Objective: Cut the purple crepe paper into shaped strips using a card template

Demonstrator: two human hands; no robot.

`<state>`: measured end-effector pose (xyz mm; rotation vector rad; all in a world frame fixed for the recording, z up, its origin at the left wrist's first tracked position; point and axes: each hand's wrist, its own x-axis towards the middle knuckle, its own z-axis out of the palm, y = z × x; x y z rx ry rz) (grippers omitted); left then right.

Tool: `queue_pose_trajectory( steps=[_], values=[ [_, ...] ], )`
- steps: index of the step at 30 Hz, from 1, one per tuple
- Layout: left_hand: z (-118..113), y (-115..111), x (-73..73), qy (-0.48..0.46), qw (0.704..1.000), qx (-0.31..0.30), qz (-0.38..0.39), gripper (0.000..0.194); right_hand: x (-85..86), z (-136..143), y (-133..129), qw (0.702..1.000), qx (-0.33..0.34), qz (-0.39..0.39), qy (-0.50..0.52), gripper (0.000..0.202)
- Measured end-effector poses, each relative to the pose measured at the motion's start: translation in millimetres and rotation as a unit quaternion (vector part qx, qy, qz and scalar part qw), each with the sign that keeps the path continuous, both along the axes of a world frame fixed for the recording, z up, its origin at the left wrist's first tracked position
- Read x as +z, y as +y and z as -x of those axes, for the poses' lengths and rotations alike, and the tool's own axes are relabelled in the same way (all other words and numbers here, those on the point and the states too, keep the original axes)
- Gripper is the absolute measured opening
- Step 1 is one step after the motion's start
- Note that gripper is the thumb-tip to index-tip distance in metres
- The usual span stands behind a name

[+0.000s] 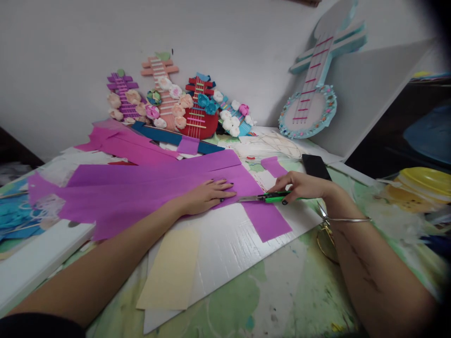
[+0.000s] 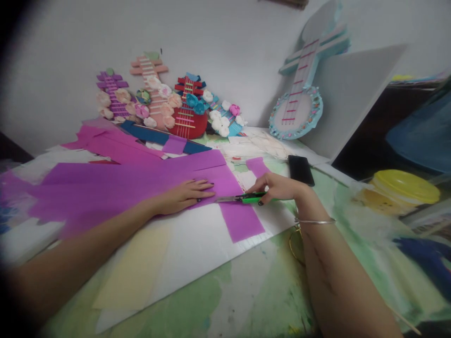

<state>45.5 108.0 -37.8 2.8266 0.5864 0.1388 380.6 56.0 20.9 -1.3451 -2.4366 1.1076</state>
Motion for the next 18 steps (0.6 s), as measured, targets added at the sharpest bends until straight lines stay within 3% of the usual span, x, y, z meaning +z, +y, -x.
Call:
queue_pose_trajectory(
  steps=[18],
  values=[
    [1.5,1.7,1.4,-0.009,0.999,-0.005,0.034,0.046,-7.5,18.4,5.2,0.999,0.024,-0.037,0.003,0.049]
  ],
)
